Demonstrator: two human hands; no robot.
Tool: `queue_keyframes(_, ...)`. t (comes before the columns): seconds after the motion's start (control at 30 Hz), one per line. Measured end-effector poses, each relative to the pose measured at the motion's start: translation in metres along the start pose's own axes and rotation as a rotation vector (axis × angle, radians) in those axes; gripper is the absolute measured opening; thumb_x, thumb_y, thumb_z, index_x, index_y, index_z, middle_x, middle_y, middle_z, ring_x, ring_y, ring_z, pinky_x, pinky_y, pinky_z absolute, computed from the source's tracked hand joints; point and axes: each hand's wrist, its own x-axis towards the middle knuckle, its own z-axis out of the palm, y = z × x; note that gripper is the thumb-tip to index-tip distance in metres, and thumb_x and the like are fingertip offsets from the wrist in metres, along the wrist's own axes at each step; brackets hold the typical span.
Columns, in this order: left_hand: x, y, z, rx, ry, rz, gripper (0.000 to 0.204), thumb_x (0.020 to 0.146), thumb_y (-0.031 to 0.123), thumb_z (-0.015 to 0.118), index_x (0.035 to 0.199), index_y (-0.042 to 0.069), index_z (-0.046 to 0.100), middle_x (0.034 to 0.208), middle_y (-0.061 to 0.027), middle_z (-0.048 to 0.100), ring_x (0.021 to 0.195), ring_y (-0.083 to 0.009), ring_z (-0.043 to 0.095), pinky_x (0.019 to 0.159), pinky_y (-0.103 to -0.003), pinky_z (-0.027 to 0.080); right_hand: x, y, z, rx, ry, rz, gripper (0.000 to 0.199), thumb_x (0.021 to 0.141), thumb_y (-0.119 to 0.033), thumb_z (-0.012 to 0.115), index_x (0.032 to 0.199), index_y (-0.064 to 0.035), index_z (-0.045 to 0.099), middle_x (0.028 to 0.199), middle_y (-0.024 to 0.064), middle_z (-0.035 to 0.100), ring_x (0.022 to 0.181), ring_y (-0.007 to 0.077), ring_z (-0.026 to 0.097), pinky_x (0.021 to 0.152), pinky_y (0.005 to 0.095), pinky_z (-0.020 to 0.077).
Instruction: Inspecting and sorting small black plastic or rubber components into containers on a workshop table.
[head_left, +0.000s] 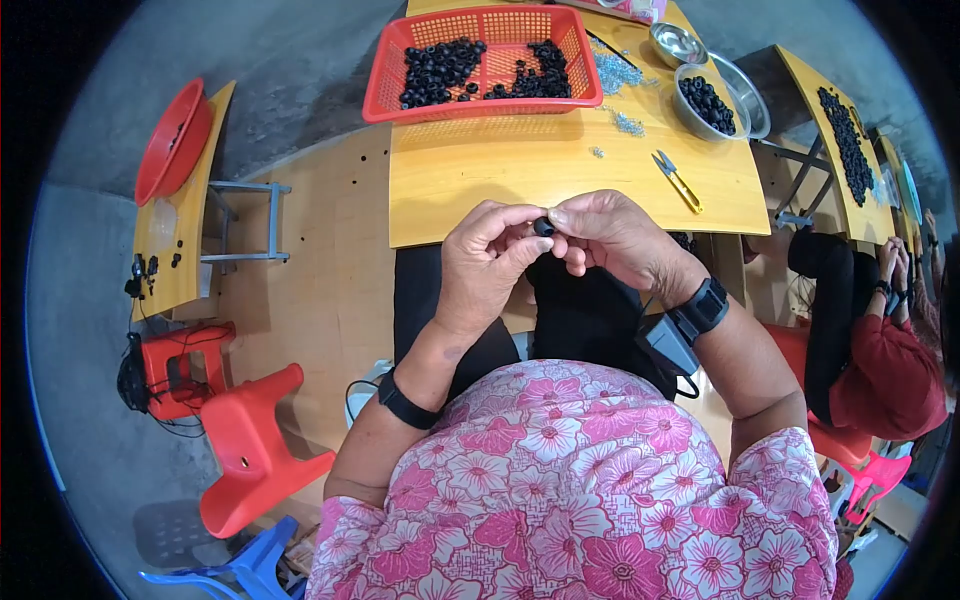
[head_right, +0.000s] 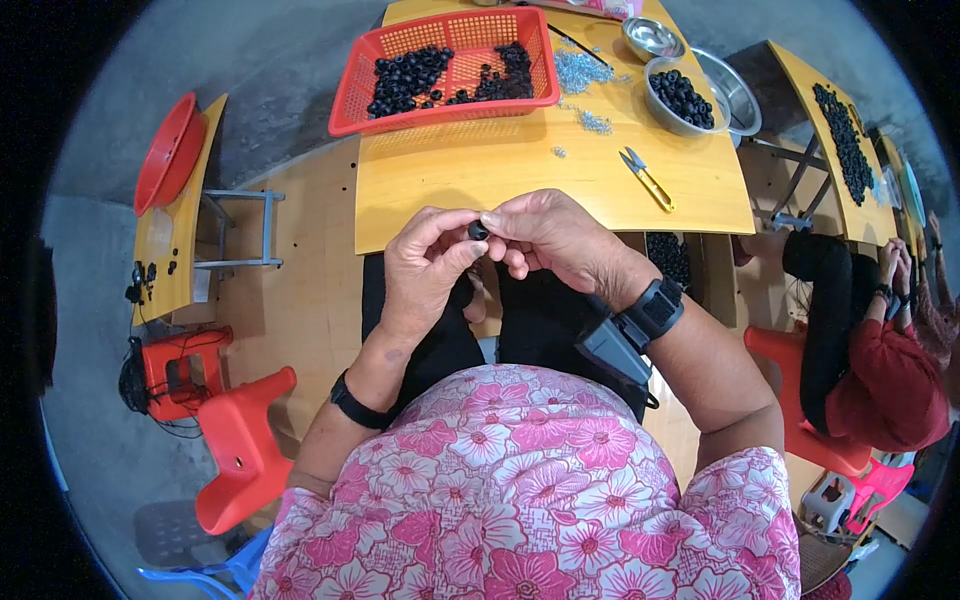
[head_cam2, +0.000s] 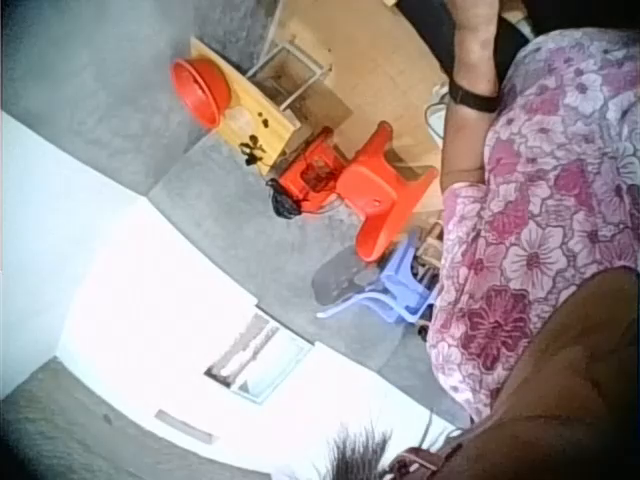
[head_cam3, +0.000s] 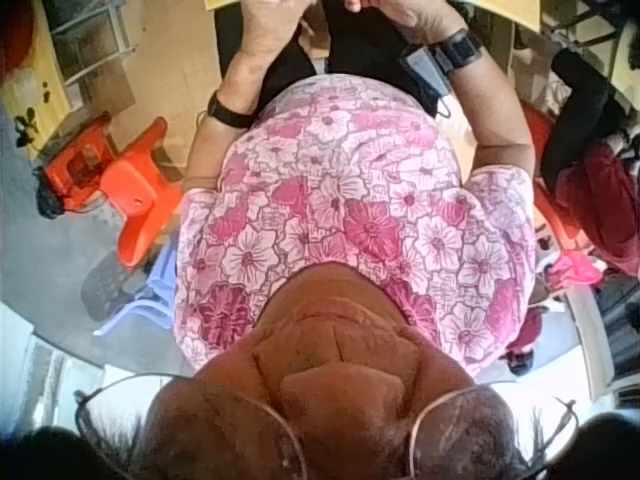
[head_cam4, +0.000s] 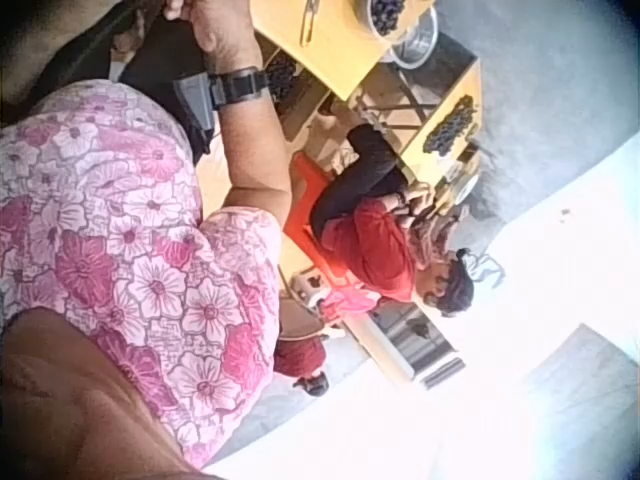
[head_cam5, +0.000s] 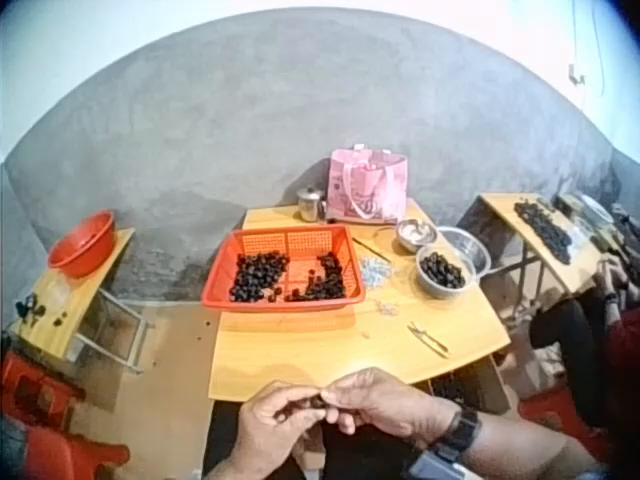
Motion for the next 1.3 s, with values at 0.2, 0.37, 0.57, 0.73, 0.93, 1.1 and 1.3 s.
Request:
queue_keyframes(0.2,0.003,-0.007,0.004,-0.165,-0.020,0.004,0.015,0.083,-0.003,0.065,0.096,0.002,0.058,0.088,-0.0020,0.058,0.077,-0.0073,0.057,0.069,-0.022,0.049,0.006,0.009,-0.002,-0.058,0.035,-0.021,0.028,0.092,-0.028,0.059,0.081,-0.0027,0.064,0.065,0.0021,0.060,0.050,0.0082,0.052,0.047,0.0197,0.0427)
queue_keyframes(0.37,0.007,-0.013,0.002,-0.311,-0.061,-0.111,0.015,0.080,-0.001,0.067,0.092,0.003,0.058,0.082,0.0015,0.051,0.074,-0.0046,0.049,0.068,-0.019,0.043,0.005,0.004,-0.009,-0.374,0.098,-0.032,0.022,0.092,-0.023,0.059,0.085,-0.0033,0.065,0.067,0.0009,0.060,0.055,0.0053,0.052,0.050,0.0175,0.0422)
queue_keyframes(0.57,0.022,-0.024,0.001,-0.241,-0.094,-0.144,0.012,0.084,-0.001,0.062,0.093,0.003,0.055,0.083,0.0018,0.054,0.073,-0.0034,0.051,0.068,-0.018,0.044,0.001,-0.010,-0.065,-1.016,0.489,-0.337,0.013,0.081,-0.014,0.062,0.080,-0.0017,0.068,0.071,0.0096,0.066,0.063,0.0186,0.062,0.062,0.0290,0.0500)
queue_keyframes(0.73,0.032,-0.046,0.001,-0.181,-0.097,-0.233,0.011,0.085,-0.001,0.061,0.093,0.002,0.055,0.083,0.0019,0.055,0.073,-0.0023,0.051,0.067,-0.018,0.045,0.007,-0.029,-0.110,-1.334,0.823,-0.294,0.010,0.077,-0.010,0.061,0.082,-0.0055,0.068,0.079,0.0140,0.066,0.075,0.0300,0.064,0.070,0.0386,0.0510)
queue_keyframes(0.93,0.035,-0.055,-0.001,-0.207,-0.097,-0.294,0.009,0.085,0.000,0.061,0.094,0.002,0.057,0.082,0.0016,0.056,0.072,-0.0030,0.054,0.067,-0.018,0.048,0.026,-0.036,-0.136,-1.440,0.915,-0.354,0.010,0.076,-0.010,0.062,0.084,-0.0085,0.068,0.082,0.0120,0.064,0.079,0.0300,0.062,0.070,0.0402,0.0501)
queue_keyframes(1.1,0.035,-0.056,-0.002,-0.217,-0.098,-0.289,0.008,0.086,0.000,0.061,0.093,0.001,0.057,0.082,0.0011,0.057,0.072,-0.0038,0.055,0.067,-0.019,0.049,0.033,-0.040,-0.137,-1.505,0.906,-0.276,0.010,0.077,-0.011,0.061,0.083,-0.0093,0.069,0.083,0.0108,0.064,0.081,0.0299,0.062,0.071,0.0404,0.0499)
queue_keyframes(1.3,0.035,-0.057,-0.003,-0.185,-0.112,-0.284,0.009,0.086,0.000,0.061,0.094,0.001,0.057,0.081,0.0011,0.057,0.072,-0.0039,0.055,0.067,-0.019,0.049,0.025,-0.045,-0.138,-1.403,0.917,-0.228,0.008,0.073,-0.011,0.066,0.080,-0.0085,0.070,0.083,0.0116,0.064,0.079,0.0279,0.063,0.070,0.0370,0.0508)
